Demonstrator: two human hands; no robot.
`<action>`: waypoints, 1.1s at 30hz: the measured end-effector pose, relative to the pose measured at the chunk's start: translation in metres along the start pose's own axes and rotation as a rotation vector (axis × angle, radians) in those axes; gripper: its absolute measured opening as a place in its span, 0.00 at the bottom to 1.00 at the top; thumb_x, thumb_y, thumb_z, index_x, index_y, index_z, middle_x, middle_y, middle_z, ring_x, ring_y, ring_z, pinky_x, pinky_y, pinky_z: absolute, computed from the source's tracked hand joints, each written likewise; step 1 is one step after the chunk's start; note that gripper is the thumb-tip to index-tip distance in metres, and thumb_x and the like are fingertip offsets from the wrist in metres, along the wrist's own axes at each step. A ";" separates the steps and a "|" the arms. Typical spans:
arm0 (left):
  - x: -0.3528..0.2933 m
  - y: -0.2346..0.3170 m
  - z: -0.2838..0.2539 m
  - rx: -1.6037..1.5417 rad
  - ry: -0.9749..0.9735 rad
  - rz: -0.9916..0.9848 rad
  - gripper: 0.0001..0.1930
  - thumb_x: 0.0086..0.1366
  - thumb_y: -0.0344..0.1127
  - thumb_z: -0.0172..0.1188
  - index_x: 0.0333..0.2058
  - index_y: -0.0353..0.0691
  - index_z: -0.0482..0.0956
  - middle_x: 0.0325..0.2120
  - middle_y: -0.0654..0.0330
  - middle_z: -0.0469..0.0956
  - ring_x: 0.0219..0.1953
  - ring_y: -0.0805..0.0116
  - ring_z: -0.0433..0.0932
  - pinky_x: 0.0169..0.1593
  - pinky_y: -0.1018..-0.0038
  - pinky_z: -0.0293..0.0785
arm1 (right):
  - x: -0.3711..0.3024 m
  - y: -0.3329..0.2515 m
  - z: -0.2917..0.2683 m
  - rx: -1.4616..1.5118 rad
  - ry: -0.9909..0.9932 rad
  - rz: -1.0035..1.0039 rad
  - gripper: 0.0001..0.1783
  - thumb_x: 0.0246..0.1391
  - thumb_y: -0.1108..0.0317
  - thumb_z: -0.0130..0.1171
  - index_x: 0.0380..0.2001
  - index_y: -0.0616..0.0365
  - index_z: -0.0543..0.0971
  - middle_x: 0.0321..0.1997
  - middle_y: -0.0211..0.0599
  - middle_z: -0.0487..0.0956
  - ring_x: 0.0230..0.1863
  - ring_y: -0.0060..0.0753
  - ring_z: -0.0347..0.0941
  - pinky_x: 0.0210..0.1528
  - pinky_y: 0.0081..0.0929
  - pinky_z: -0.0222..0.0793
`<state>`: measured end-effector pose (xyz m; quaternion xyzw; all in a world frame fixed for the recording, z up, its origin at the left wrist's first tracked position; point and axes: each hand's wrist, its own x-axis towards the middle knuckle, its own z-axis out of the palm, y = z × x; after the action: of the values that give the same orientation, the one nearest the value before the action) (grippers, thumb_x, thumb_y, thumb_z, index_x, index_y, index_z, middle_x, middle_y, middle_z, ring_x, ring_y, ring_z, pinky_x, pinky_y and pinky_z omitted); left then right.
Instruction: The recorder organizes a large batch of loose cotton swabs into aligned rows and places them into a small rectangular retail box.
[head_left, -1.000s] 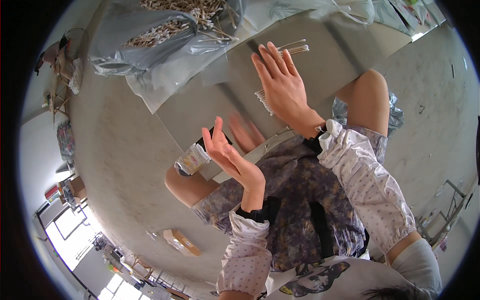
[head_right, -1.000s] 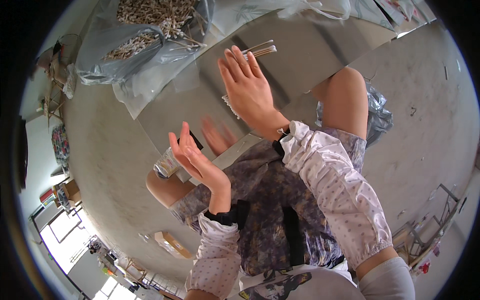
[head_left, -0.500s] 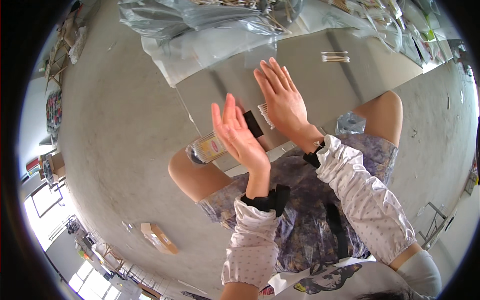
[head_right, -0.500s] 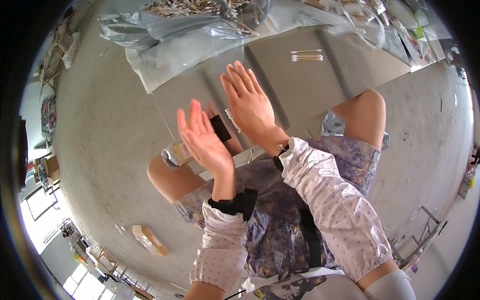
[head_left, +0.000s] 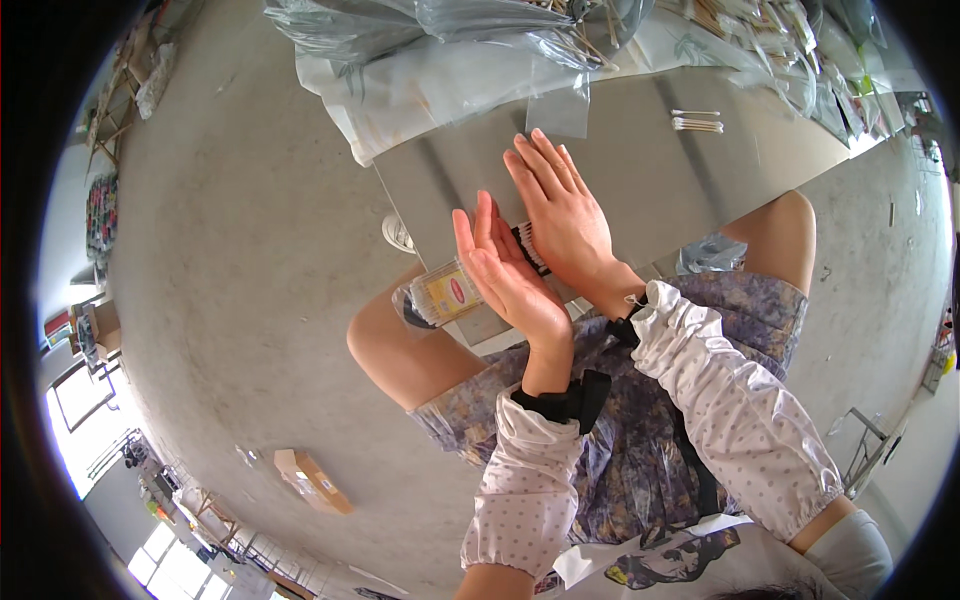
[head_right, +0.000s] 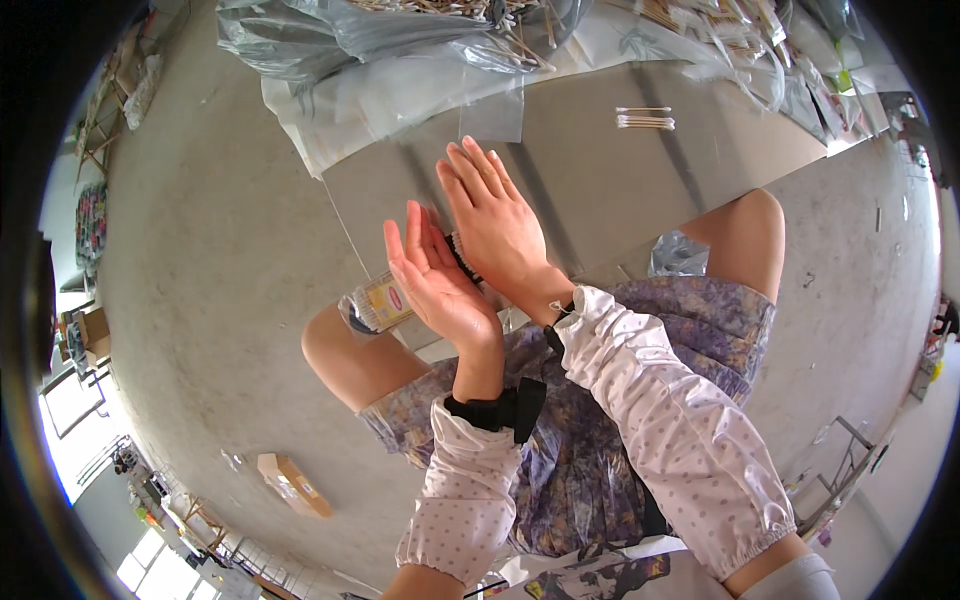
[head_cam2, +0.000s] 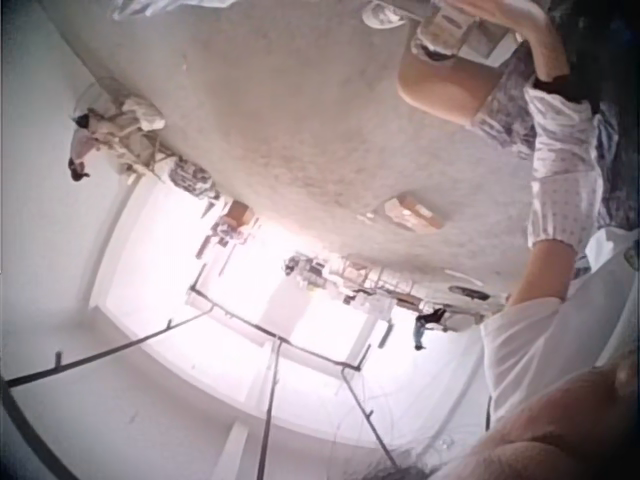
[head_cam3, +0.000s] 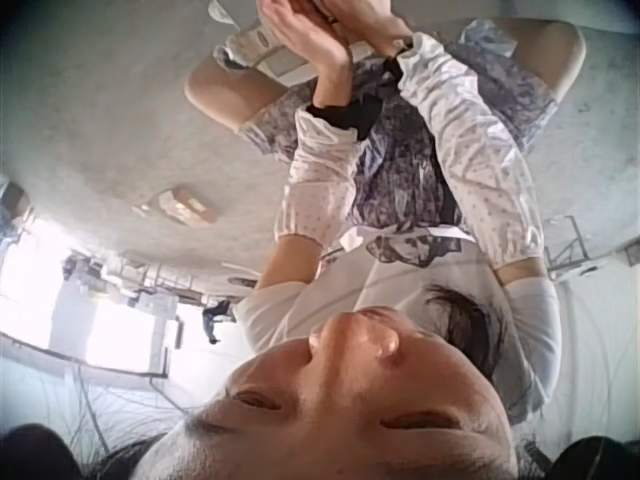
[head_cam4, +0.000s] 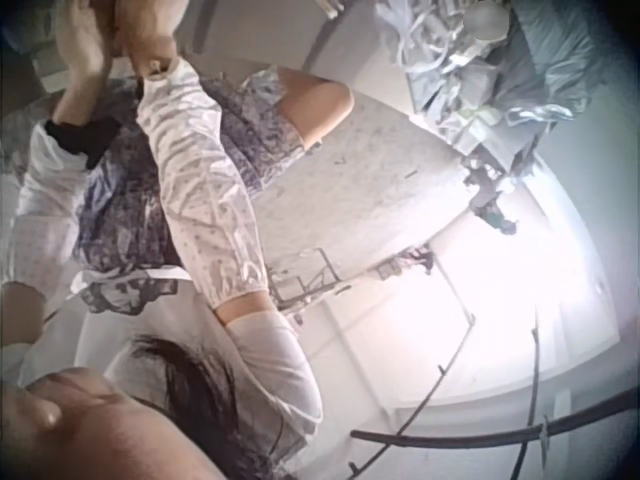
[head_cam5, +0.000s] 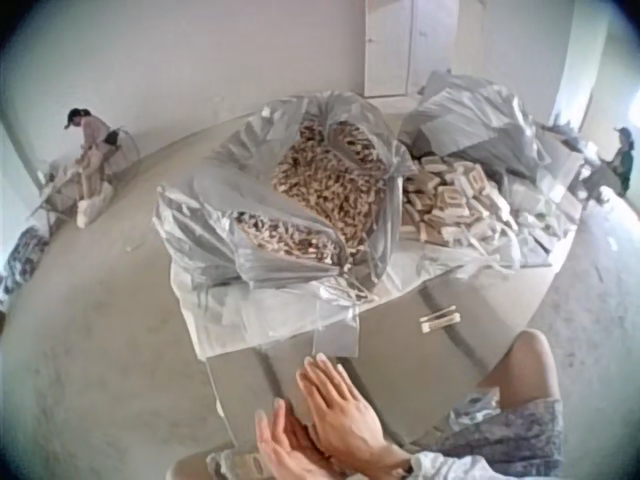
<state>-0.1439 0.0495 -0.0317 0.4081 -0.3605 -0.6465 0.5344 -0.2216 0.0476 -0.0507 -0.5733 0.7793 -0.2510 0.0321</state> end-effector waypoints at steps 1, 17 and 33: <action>0.000 -0.001 0.001 0.004 -0.003 0.005 0.34 0.77 0.56 0.32 0.69 0.34 0.49 0.65 0.45 0.61 0.68 0.53 0.58 0.71 0.61 0.51 | 0.000 0.000 0.000 0.004 0.005 0.000 0.26 0.58 0.71 0.47 0.61 0.65 0.67 0.69 0.48 0.64 0.74 0.46 0.52 0.75 0.40 0.48; -0.003 0.000 0.007 -0.034 -0.080 0.053 0.34 0.76 0.56 0.34 0.68 0.34 0.49 0.64 0.44 0.61 0.69 0.51 0.57 0.71 0.59 0.52 | -0.002 0.002 0.001 0.078 0.016 -0.051 0.25 0.59 0.70 0.50 0.59 0.64 0.70 0.67 0.44 0.67 0.74 0.44 0.54 0.75 0.41 0.50; -0.007 -0.007 0.010 0.081 -0.072 -0.001 0.34 0.76 0.57 0.35 0.67 0.32 0.53 0.64 0.41 0.60 0.68 0.54 0.58 0.70 0.62 0.53 | 0.002 0.011 0.001 0.387 0.126 0.049 0.24 0.56 0.78 0.50 0.58 0.63 0.71 0.63 0.47 0.70 0.71 0.50 0.58 0.73 0.43 0.53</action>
<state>-0.1547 0.0574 -0.0327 0.4059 -0.4054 -0.6458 0.5038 -0.2316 0.0474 -0.0561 -0.5203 0.7307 -0.4307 0.0990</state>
